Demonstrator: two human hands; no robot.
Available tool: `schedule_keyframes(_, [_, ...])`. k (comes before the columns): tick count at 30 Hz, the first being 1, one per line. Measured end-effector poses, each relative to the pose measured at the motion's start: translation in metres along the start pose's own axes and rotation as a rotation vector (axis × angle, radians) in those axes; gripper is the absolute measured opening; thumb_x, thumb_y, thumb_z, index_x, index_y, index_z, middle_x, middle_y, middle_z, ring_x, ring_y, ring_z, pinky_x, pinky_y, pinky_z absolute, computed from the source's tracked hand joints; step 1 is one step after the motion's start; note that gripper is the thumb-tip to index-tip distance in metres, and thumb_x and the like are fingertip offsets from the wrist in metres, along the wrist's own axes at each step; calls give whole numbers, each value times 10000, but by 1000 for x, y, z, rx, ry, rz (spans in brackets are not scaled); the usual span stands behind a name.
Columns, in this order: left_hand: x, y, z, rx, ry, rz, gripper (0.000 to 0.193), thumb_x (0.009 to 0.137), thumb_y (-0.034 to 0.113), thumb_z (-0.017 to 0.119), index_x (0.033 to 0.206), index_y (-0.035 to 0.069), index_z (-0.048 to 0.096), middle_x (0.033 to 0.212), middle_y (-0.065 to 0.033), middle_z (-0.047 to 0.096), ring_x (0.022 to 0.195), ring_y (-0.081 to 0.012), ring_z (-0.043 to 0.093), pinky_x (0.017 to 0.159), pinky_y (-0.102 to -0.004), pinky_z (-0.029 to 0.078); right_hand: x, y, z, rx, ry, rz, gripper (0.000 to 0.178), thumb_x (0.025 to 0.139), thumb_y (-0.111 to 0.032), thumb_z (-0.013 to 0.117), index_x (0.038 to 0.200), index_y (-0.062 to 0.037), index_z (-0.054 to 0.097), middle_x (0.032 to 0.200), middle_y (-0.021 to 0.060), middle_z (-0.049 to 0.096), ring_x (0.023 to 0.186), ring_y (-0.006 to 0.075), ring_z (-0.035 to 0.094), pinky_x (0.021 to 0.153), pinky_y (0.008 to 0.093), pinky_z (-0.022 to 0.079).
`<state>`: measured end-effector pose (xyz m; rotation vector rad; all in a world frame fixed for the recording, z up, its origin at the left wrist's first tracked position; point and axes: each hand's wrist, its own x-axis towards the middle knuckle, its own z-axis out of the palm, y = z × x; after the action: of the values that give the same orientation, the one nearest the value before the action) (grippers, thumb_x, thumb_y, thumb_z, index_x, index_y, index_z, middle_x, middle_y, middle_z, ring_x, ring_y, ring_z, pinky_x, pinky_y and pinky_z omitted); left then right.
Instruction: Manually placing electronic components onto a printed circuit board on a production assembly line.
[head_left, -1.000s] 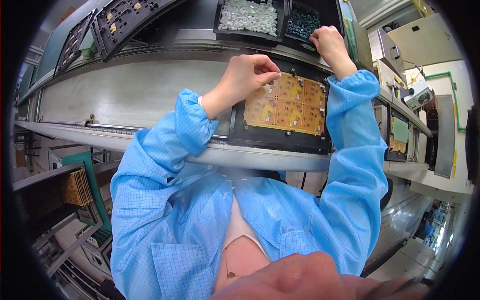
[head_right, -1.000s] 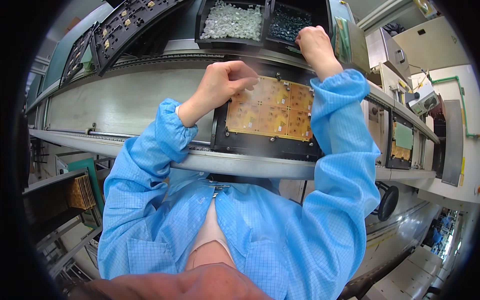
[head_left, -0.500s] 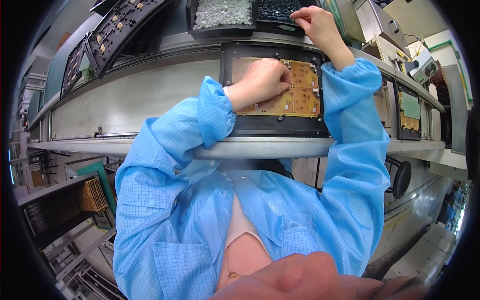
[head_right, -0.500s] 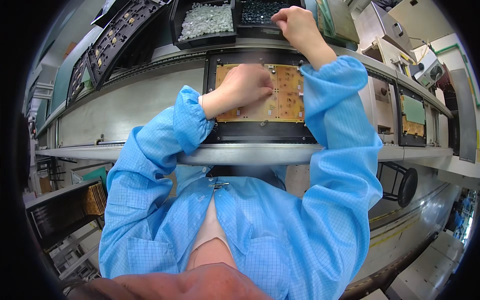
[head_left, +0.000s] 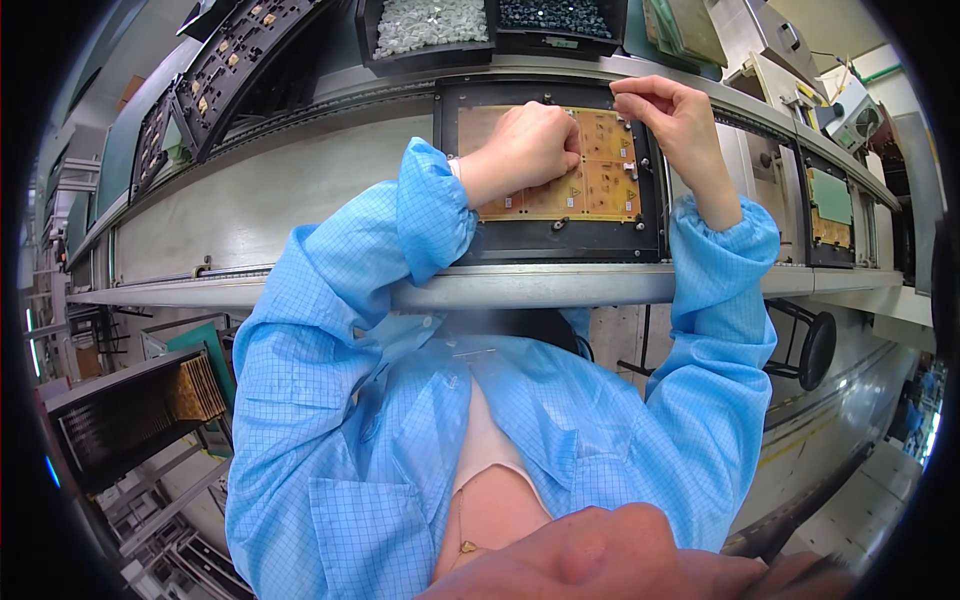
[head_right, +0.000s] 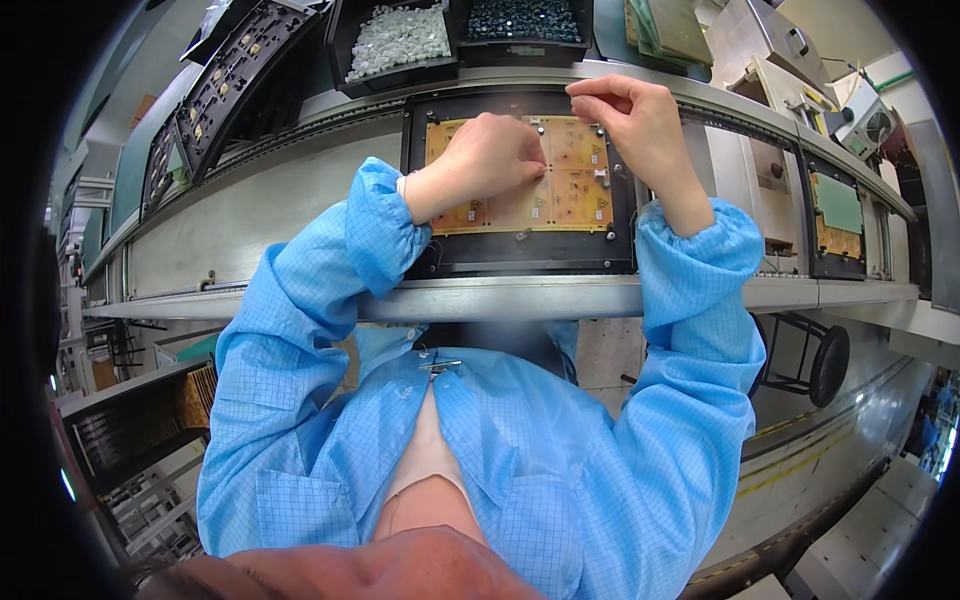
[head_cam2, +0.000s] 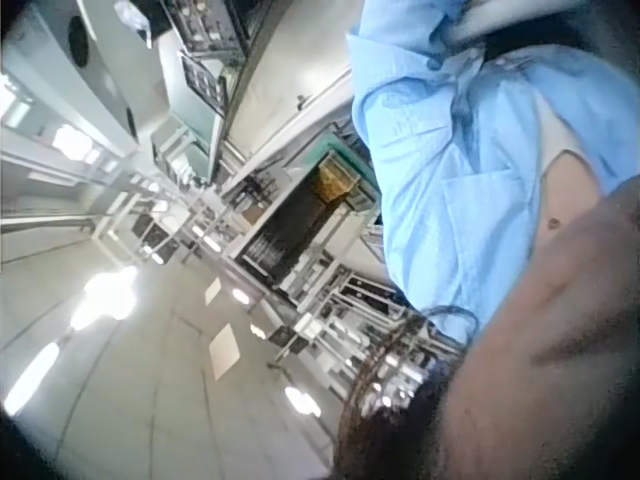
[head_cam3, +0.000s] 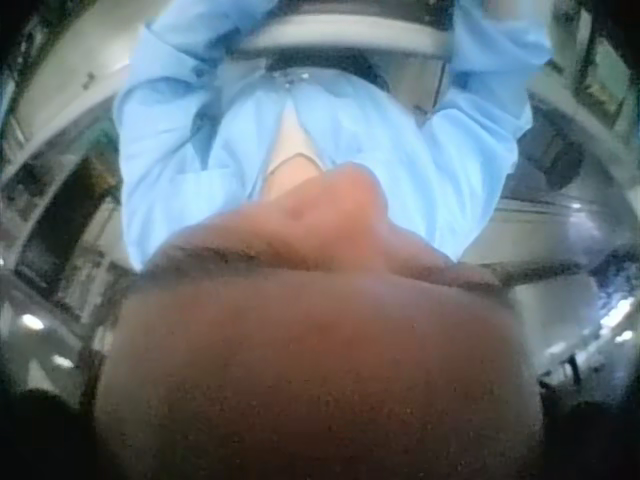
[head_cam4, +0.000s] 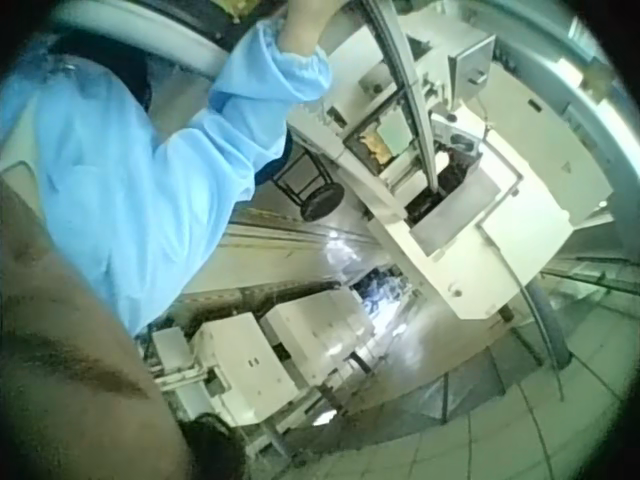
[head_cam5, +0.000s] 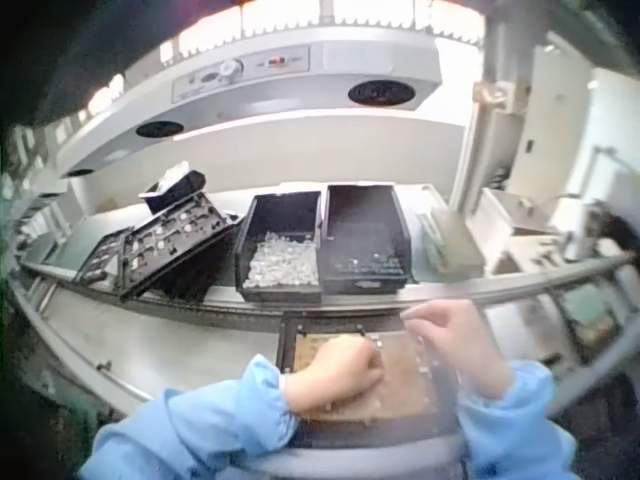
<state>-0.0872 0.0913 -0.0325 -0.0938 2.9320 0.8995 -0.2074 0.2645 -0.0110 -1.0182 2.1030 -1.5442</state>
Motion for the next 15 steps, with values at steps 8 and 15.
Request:
schedule_keyframes(8, [8,0,-5,28,-73,32,101,758,143,713,841,101,752,816,-131,722,819,-306,698,754,-416,551,-16,-1,3,83,5,19,204,919,-90,671,1098,-1,713,971,65,721,895,113,667,845,244,530])
schedule_keyframes(15, [-3,-8,23,113,181,264,91,797,156,679,807,65,673,843,-144,676,832,-346,654,727,-447,526,-22,1,2,142,-35,99,218,911,-81,674,1097,33,687,971,80,711,892,135,673,844,256,532])
